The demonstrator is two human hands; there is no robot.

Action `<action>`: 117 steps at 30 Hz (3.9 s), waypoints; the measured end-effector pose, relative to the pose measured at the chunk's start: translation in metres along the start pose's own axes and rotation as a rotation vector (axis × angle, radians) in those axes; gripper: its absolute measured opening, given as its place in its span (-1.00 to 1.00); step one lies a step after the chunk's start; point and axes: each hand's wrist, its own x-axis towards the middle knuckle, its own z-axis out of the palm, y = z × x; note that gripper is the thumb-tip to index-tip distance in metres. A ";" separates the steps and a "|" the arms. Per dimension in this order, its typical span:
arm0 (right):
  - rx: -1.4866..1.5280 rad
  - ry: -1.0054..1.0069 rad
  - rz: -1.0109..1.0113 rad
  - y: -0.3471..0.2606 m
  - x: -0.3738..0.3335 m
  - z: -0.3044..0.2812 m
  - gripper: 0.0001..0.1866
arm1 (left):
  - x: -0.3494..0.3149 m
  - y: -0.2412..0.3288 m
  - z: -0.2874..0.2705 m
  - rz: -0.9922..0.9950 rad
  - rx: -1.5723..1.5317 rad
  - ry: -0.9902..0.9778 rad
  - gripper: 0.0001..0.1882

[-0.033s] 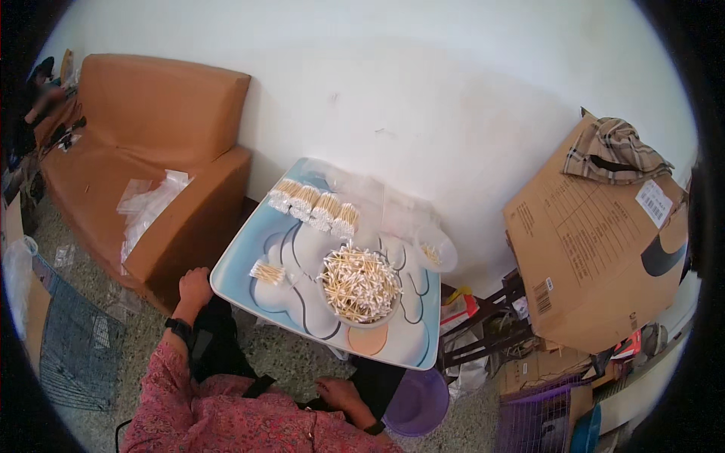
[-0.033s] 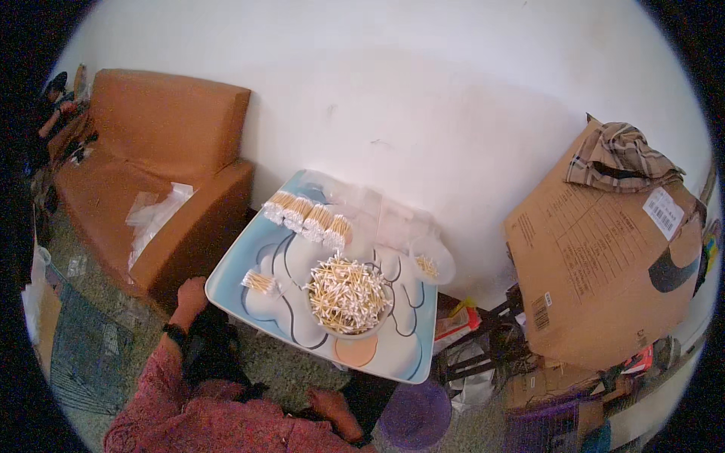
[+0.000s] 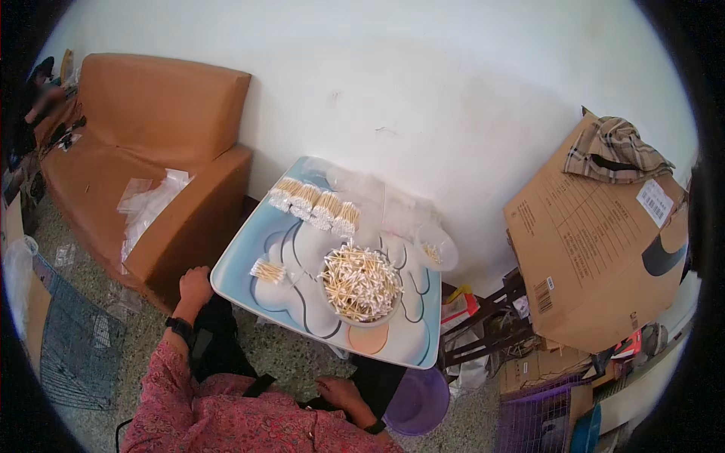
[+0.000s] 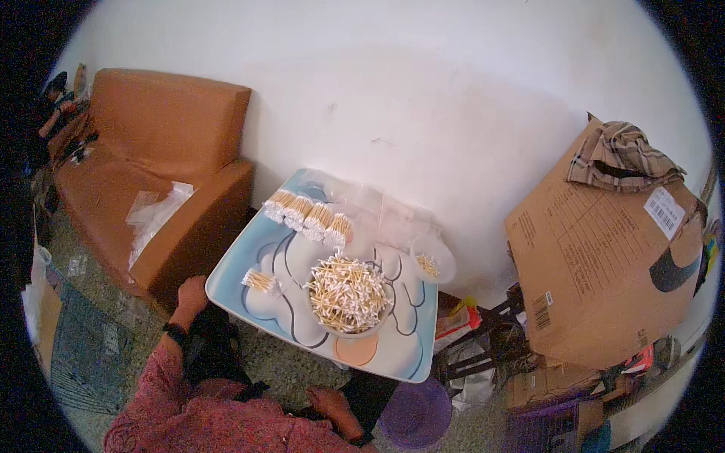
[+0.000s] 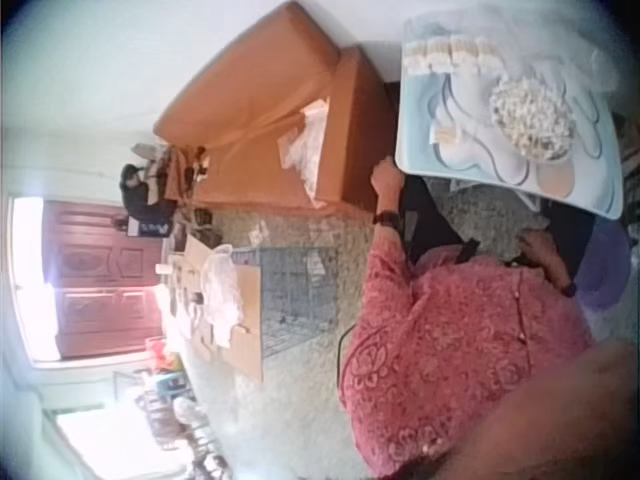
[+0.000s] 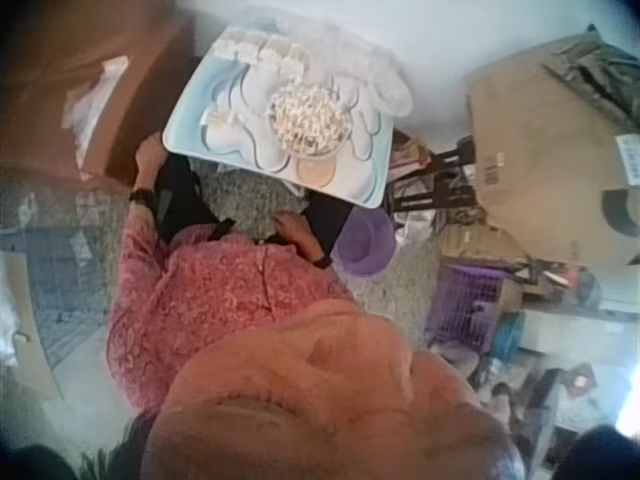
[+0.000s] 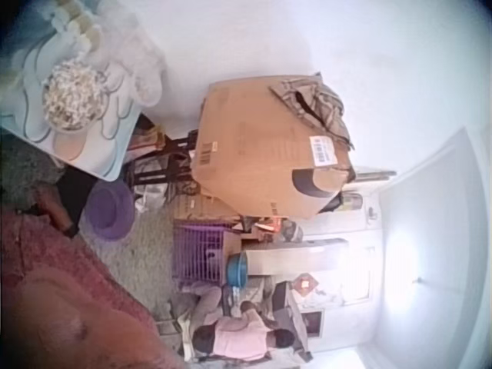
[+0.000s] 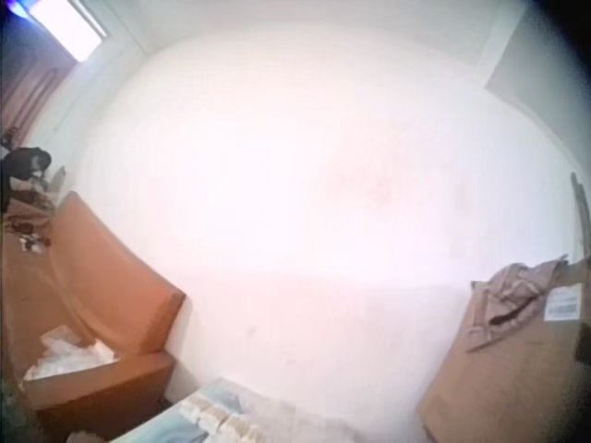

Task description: Counting cotton swabs from a bowl and placing them into individual plastic bags.

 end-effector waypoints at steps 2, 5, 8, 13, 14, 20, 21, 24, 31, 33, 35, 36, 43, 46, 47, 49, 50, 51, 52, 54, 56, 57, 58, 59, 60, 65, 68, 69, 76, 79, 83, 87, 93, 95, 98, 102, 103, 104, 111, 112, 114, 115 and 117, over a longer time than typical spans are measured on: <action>-0.027 -0.024 -0.004 -0.007 0.001 -0.007 -0.63 | 0.001 -0.002 0.000 -0.005 0.000 0.006 -0.79; -0.055 -0.033 -0.017 -0.005 0.000 -0.006 -0.63 | 0.001 0.002 -0.004 -0.003 -0.010 -0.013 -0.78; -0.040 0.023 -0.069 0.003 0.001 0.002 -0.64 | -0.002 0.004 -0.007 0.010 -0.011 -0.001 -0.76; -0.023 0.048 -0.081 0.004 0.002 0.005 -0.67 | 0.000 -0.001 -0.002 -0.008 0.004 -0.016 -0.76; -0.029 0.044 -0.077 0.002 0.001 0.003 -0.67 | 0.000 -0.001 -0.002 -0.008 0.005 -0.018 -0.76; -0.027 0.036 -0.070 -0.002 0.000 -0.003 -0.68 | 0.000 -0.003 0.001 0.004 0.004 -0.002 -0.76; -0.027 0.027 -0.067 -0.004 -0.001 -0.004 -0.68 | 0.000 -0.003 0.001 0.002 0.001 -0.002 -0.77; -0.023 0.044 -0.065 0.001 0.001 0.002 -0.68 | 0.001 0.000 -0.002 0.001 -0.001 -0.001 -0.77; -0.046 0.028 -0.059 -0.001 0.001 -0.002 -0.67 | 0.000 0.002 -0.006 0.003 0.027 0.010 -0.78; -0.060 0.019 -0.051 -0.004 0.000 -0.005 -0.67 | -0.001 0.005 -0.011 -0.007 0.019 -0.002 -0.77; -0.050 0.018 -0.058 0.001 0.002 0.000 -0.67 | -0.001 0.006 -0.010 -0.018 0.016 -0.023 -0.77; -0.043 0.021 -0.067 0.003 0.003 0.002 -0.68 | -0.001 0.006 -0.009 -0.018 0.022 -0.025 -0.77; -0.048 0.018 -0.056 -0.003 0.000 -0.001 -0.68 | -0.001 0.001 -0.005 -0.014 0.031 -0.007 -0.79; -0.010 0.045 -0.058 0.000 0.001 0.001 -0.69 | 0.000 0.003 -0.005 -0.019 0.027 -0.025 -0.79; -0.008 0.049 -0.058 0.000 0.001 0.001 -0.69 | 0.000 0.003 -0.004 -0.019 0.028 -0.025 -0.79; -0.006 0.052 -0.058 -0.001 0.001 -0.001 -0.70 | 0.000 0.001 -0.003 -0.007 0.011 0.003 -0.80; -0.022 0.035 -0.054 -0.002 0.001 -0.002 -0.69 | 0.000 0.002 -0.003 -0.007 0.011 0.003 -0.80; -0.039 0.019 -0.051 -0.002 0.001 -0.003 -0.69 | 0.000 0.002 -0.004 -0.010 0.010 0.000 -0.80; -0.038 0.019 -0.050 0.000 0.001 -0.001 -0.69 | 0.000 0.003 -0.005 -0.011 0.008 -0.003 -0.80; -0.018 0.063 -0.071 0.004 0.002 0.005 -0.68 | 0.000 0.003 -0.004 -0.009 0.005 -0.001 -0.79; -0.022 0.056 -0.075 0.004 0.002 0.004 -0.67 | 0.000 0.002 -0.003 -0.009 0.004 0.001 -0.79; -0.025 0.050 -0.079 0.004 0.002 0.004 -0.66 | -0.001 0.001 -0.003 -0.010 0.016 0.001 -0.79; -0.025 0.050 -0.078 0.003 0.002 0.003 -0.66 | -0.001 0.002 -0.004 -0.010 0.027 0.002 -0.79; -0.030 0.040 -0.079 0.003 0.002 0.002 -0.66 | -0.002 0.003 -0.005 -0.010 0.027 0.001 -0.79; -0.035 0.030 -0.079 0.002 0.002 0.001 -0.66 | -0.002 0.004 -0.007 -0.010 0.024 -0.006 -0.79; -0.032 0.037 -0.072 -0.002 0.000 -0.002 -0.67 | -0.001 0.003 -0.007 -0.019 0.026 -0.018 -0.81; -0.015 0.056 -0.074 0.000 -0.001 0.000 -0.68 | 0.000 0.003 -0.006 -0.018 0.030 -0.024 -0.81; -0.013 0.061 -0.075 0.000 0.000 0.000 -0.68 | -0.001 0.004 -0.006 -0.010 0.026 -0.019 -0.82; -0.021 0.059 -0.079 0.000 0.000 0.000 -0.69 | 0.000 0.000 -0.001 -0.005 0.011 -0.001 -0.81; -0.024 0.044 -0.073 -0.001 0.000 -0.001 -0.69 | 0.000 0.001 -0.003 -0.011 0.001 0.002 -0.79; -0.015 0.032 -0.067 0.001 0.000 0.000 -0.68 | -0.001 0.004 -0.007 -0.020 0.002 -0.015 -0.79; -0.006 0.035 -0.069 -0.001 0.000 -0.002 -0.68 | -0.001 0.004 -0.006 -0.015 -0.007 -0.005 -0.79; -0.026 0.022 -0.060 -0.003 -0.001 -0.004 -0.67 | 0.001 -0.003 0.002 0.012 0.022 0.025 -0.80; -0.025 0.028 -0.062 -0.003 -0.001 -0.004 -0.67 | 0.002 -0.002 0.004 0.022 0.026 0.033 -0.80; -0.024 0.033 -0.059 -0.002 -0.001 -0.002 -0.67 | 0.001 -0.002 0.003 0.017 0.016 0.035 -0.79; -0.030 0.033 -0.042 -0.002 0.000 -0.001 -0.67 | -0.001 0.001 0.000 0.014 0.017 0.031 -0.79; -0.031 0.033 -0.042 -0.002 0.000 -0.002 -0.67 | -0.001 0.001 -0.001 0.014 0.018 0.031 -0.78; -0.020 0.036 -0.043 -0.003 0.000 -0.002 -0.67 | -0.001 0.000 -0.001 0.014 0.018 0.031 -0.78; -0.004 0.068 -0.070 -0.001 0.000 -0.002 -0.69 | 0.001 0.000 0.000 0.024 0.027 0.033 -0.79; -0.004 0.068 -0.069 -0.002 0.000 -0.002 -0.69 | 0.000 0.000 -0.001 0.025 0.029 0.035 -0.79; -0.005 0.053 -0.076 -0.002 -0.001 -0.003 -0.69 | 0.001 0.001 -0.001 0.022 0.034 0.032 -0.80; -0.005 0.051 -0.076 -0.002 -0.001 -0.003 -0.69 | 0.001 0.000 0.000 0.016 0.039 0.026 -0.80; -0.005 0.052 -0.073 -0.003 -0.001 -0.003 -0.69 | 0.000 -0.003 0.003 0.019 0.030 0.038 -0.80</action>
